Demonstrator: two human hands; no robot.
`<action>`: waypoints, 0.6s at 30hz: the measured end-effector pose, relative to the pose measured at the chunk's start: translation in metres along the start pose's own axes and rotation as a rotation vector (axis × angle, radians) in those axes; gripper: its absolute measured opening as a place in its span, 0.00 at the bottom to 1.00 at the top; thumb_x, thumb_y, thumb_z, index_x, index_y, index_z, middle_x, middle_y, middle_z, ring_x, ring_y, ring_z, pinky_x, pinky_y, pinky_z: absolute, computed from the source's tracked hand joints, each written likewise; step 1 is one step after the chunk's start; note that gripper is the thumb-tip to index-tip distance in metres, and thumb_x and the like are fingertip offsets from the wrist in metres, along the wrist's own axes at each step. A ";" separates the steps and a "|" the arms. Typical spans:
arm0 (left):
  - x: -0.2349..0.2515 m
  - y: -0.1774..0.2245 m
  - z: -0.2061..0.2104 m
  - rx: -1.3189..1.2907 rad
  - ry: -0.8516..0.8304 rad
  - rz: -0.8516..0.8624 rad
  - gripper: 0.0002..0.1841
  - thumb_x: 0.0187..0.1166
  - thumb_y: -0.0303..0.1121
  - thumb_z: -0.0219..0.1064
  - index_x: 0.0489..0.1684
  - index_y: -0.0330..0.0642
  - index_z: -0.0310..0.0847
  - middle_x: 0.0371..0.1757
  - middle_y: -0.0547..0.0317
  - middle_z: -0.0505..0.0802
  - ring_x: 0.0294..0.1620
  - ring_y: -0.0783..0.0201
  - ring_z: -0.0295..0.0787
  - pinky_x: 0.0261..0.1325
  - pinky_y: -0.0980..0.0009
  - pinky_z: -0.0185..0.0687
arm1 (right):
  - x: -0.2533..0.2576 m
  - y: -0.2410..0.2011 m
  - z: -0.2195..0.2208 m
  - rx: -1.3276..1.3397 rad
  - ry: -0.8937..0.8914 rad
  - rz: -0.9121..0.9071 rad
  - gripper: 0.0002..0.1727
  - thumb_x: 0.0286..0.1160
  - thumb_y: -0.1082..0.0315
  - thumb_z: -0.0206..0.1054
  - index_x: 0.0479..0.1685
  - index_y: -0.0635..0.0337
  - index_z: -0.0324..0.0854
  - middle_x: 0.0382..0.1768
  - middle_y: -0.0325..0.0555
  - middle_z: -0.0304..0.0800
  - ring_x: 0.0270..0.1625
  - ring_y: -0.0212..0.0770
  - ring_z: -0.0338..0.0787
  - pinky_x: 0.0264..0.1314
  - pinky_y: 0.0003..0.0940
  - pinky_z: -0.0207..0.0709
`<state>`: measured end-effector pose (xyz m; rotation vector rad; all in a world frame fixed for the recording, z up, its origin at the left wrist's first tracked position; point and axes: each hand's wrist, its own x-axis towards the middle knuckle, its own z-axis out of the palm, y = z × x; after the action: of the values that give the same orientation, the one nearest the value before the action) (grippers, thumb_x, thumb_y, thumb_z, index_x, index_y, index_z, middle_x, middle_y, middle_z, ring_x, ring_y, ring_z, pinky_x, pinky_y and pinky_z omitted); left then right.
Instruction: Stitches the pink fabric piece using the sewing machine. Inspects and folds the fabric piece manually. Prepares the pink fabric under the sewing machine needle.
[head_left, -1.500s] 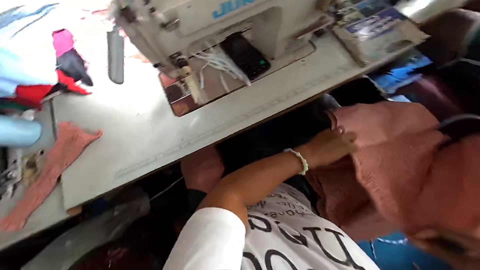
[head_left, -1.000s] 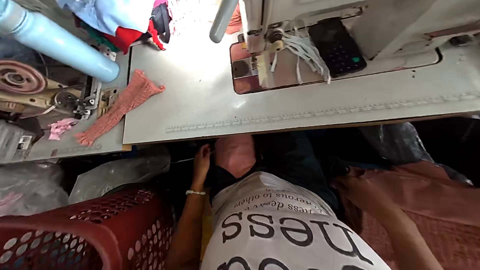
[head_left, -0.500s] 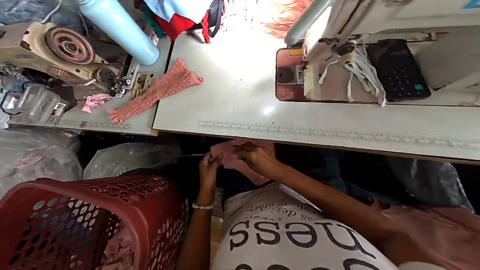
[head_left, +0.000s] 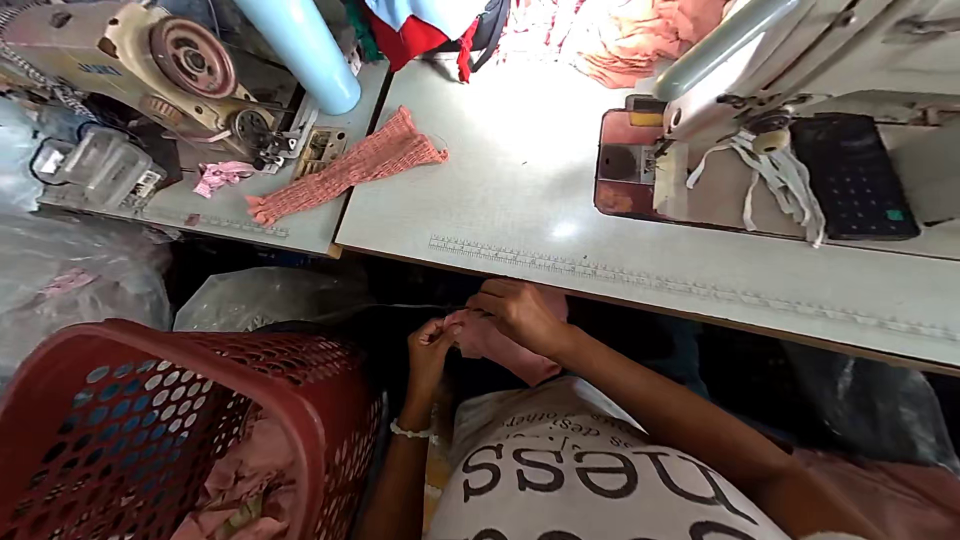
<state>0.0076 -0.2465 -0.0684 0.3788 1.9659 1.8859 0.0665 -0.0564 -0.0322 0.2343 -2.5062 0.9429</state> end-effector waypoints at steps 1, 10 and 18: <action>0.001 -0.004 -0.002 -0.030 0.015 -0.044 0.03 0.75 0.23 0.67 0.34 0.38 0.87 0.30 0.71 0.93 0.31 0.77 0.90 0.39 0.76 0.89 | -0.001 -0.001 -0.002 -0.050 0.028 -0.032 0.06 0.73 0.77 0.67 0.38 0.63 0.91 0.36 0.53 0.94 0.41 0.51 0.96 0.43 0.43 0.89; 0.052 0.039 0.004 0.731 0.326 0.560 0.12 0.80 0.23 0.62 0.52 0.22 0.86 0.49 0.34 0.92 0.51 0.48 0.92 0.58 0.58 0.87 | -0.047 -0.018 -0.103 -0.017 0.309 0.260 0.10 0.81 0.69 0.63 0.43 0.68 0.86 0.29 0.46 0.91 0.29 0.28 0.87 0.35 0.20 0.81; 0.230 0.140 0.045 1.137 -0.124 0.711 0.14 0.76 0.18 0.66 0.57 0.30 0.89 0.80 0.30 0.77 0.86 0.25 0.60 0.83 0.25 0.50 | -0.083 -0.042 -0.173 0.210 0.549 0.431 0.06 0.82 0.65 0.65 0.47 0.56 0.83 0.34 0.20 0.87 0.30 0.07 0.79 0.30 0.04 0.73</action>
<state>-0.1867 -0.0945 0.0487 1.6039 2.8440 0.7151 0.2139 0.0264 0.0683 -0.4634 -1.9758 1.2370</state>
